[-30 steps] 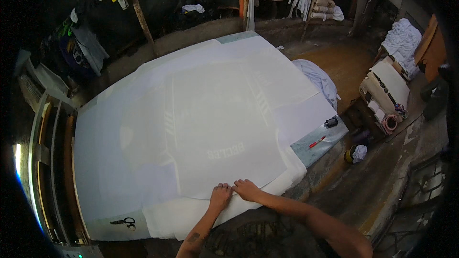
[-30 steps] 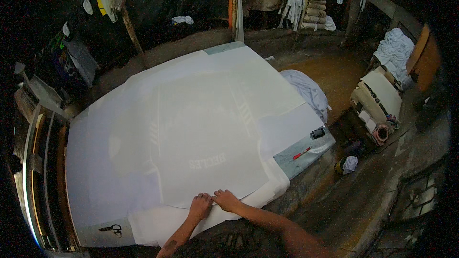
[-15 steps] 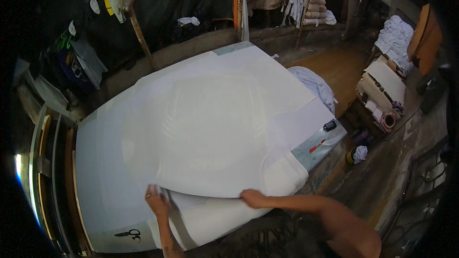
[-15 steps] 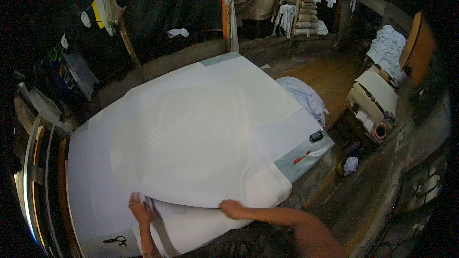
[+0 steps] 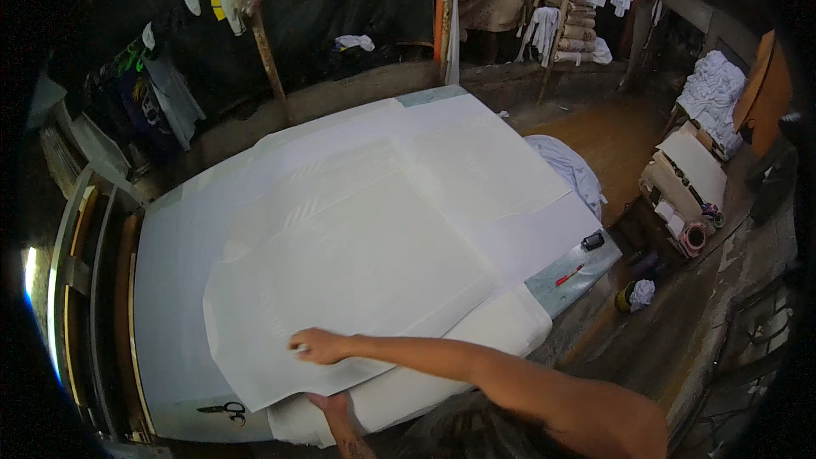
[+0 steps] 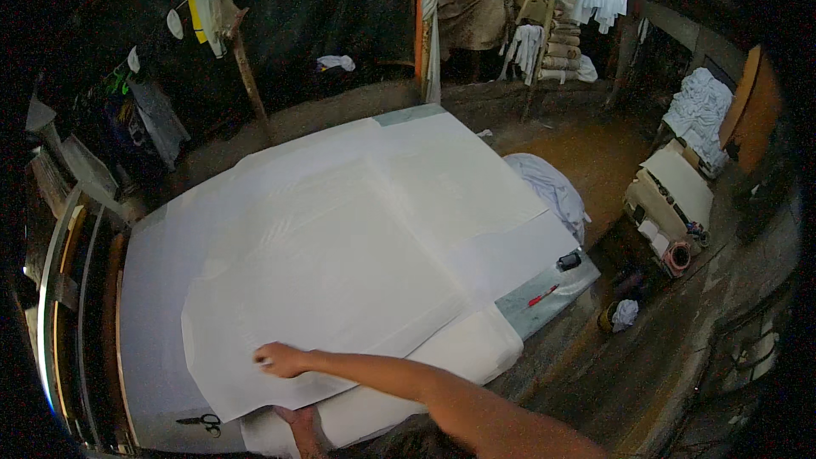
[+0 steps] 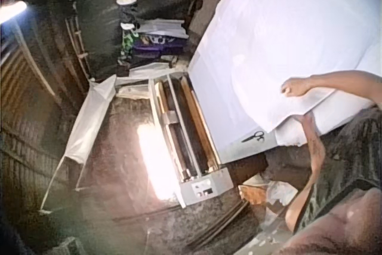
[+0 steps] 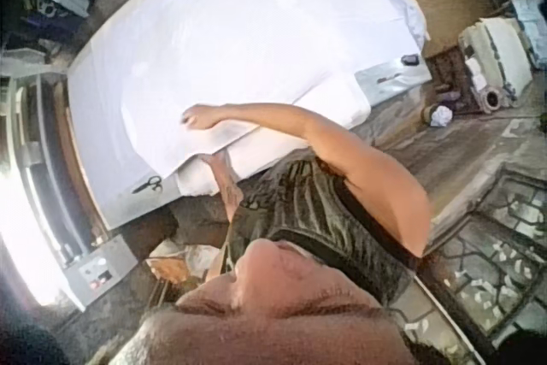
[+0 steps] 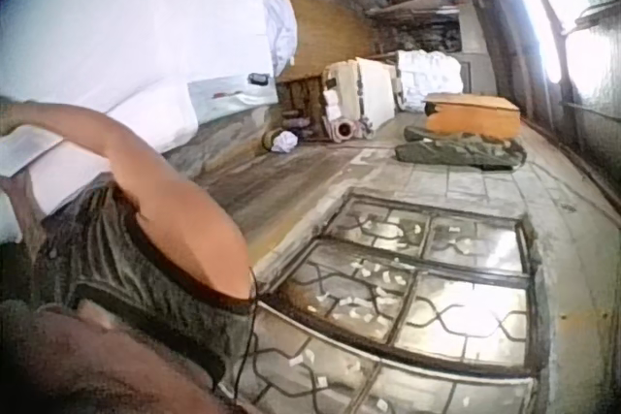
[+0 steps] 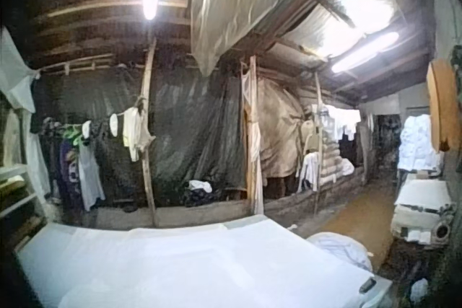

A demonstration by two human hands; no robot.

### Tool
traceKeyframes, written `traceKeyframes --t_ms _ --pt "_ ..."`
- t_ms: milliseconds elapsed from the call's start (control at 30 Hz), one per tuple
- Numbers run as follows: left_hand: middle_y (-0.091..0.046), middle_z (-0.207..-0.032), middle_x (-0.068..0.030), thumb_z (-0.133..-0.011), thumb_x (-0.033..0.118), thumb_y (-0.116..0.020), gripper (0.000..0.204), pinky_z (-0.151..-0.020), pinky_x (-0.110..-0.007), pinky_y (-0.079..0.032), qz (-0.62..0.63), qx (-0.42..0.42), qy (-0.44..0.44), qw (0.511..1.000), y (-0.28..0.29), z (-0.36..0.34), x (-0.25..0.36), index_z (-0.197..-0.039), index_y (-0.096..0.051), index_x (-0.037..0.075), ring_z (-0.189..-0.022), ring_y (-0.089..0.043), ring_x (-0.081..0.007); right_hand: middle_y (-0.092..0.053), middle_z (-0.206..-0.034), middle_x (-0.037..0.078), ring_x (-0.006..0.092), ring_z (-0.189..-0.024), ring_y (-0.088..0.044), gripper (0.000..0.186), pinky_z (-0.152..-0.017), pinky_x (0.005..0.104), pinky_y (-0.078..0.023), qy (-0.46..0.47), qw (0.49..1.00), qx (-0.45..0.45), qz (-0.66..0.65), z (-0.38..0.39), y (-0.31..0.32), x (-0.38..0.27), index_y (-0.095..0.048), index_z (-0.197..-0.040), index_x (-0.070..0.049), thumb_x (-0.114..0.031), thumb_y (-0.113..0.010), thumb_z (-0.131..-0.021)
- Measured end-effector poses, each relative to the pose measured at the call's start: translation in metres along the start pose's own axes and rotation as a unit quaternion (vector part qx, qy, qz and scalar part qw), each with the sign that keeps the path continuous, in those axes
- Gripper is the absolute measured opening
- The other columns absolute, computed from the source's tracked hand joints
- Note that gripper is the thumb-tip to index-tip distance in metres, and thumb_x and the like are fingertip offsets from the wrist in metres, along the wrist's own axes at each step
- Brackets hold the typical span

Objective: The person operates a heat press machine and uses shears to cut large white fabric sheets on a work table. They repeatedly feed the fabric through the machine, trim edges, and stack the cut pieces.

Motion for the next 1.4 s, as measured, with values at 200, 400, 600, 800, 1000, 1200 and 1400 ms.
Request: traceKeyframes --t_ms 200,400,600,800,1000,1200,1400 --pt "-0.041 -0.146 -0.0073 -0.097 0.048 -0.041 0.056 -0.105 -0.048 -0.04 0.041 0.092 -0.034 0.994 -0.034 0.041 -0.013 -0.143 -0.038 0.016 -0.129 -0.044 -0.0313 -0.061 -0.118 0.017 0.0334 -0.113 -0.056 0.036 -0.098 0.0435 -0.044 -0.332 0.887 0.035 0.318 0.292 0.199 0.158 -0.061 -0.119 -0.006 -0.006 -0.054 -0.084" --pt "-0.048 -0.132 -0.0098 -0.097 0.015 -0.052 0.044 -0.095 -0.039 -0.048 -0.205 0.112 -0.128 0.964 -0.006 0.051 -0.056 -0.139 -0.037 0.013 -0.116 -0.052 -0.024 -0.061 -0.107 0.014 0.0305 -0.095 -0.063 0.028 -0.077 0.0471 -0.051 -0.585 0.656 0.026 0.477 0.636 0.356 0.166 -0.061 -0.108 -0.01 -0.015 -0.064 -0.08" --pt "-0.054 -0.119 -0.0084 -0.099 0.015 -0.052 0.034 -0.082 -0.03 -0.051 -0.486 0.203 -0.044 0.849 0.014 0.009 -0.083 -0.131 -0.041 0.009 -0.1 -0.058 -0.0182 -0.055 -0.11 0.016 0.0338 -0.094 -0.062 0.027 -0.075 0.0465 -0.052 -0.48 0.798 0.049 0.361 0.706 0.357 0.167 -0.055 -0.11 -0.007 -0.005 -0.06 -0.084" --pt "-0.054 -0.119 -0.0122 -0.097 0.018 -0.054 0.031 -0.078 -0.028 -0.05 -0.578 0.075 -0.123 0.804 0.01 0.008 -0.086 -0.122 -0.049 -0.001 -0.099 -0.058 -0.0176 -0.059 -0.099 0.015 0.0351 -0.091 -0.063 0.017 -0.075 0.046 -0.052 -0.468 0.819 -0.006 0.331 0.691 0.354 0.179 -0.059 -0.096 -0.004 -0.01 -0.067 -0.082" --pt "-0.057 -0.117 -0.0125 -0.096 0.02 -0.056 0.032 -0.083 -0.03 -0.05 -0.446 0.236 -0.111 0.856 0.03 0.026 -0.032 -0.119 -0.052 -0.001 -0.1 -0.058 -0.0193 -0.067 -0.093 0.016 0.0359 -0.086 -0.064 0.014 -0.075 0.0462 -0.05 -0.391 0.863 0.275 0.16 0.615 0.423 0.173 -0.061 -0.097 -0.004 -0.01 -0.065 -0.085" --pt "-0.06 -0.116 -0.0127 -0.094 0.022 -0.058 0.032 -0.088 -0.032 -0.049 -0.268 0.31 -0.108 0.906 0.045 0.041 -0.038 -0.116 -0.055 -0.001 -0.1 -0.057 -0.0211 -0.068 -0.087 0.016 0.0323 -0.086 -0.064 0.013 -0.072 0.0445 -0.05 -0.36 0.886 0.203 0.21 0.528 0.42 0.207 -0.064 -0.097 -0.008 -0.017 -0.061 -0.088" --pt "-0.061 -0.115 -0.0121 -0.094 0.021 -0.058 0.027 -0.093 -0.036 -0.048 -0.078 0.274 -0.007 0.959 0.055 0.048 -0.149 -0.112 -0.057 0.001 -0.099 -0.058 -0.0243 -0.056 -0.099 0.013 0.0341 -0.089 -0.062 0.016 -0.074 0.0477 -0.051 -0.395 0.859 0.0 0.326 0.589 0.322 0.176 -0.065 -0.096 -0.011 -0.021 -0.059 -0.086"
Point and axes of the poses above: each hand's wrist, its own z-axis away from the middle knuckle, its own y-axis out of the back of the hand, x = y × z, the point moved 7 cm from there along -z, towards the middle knuckle
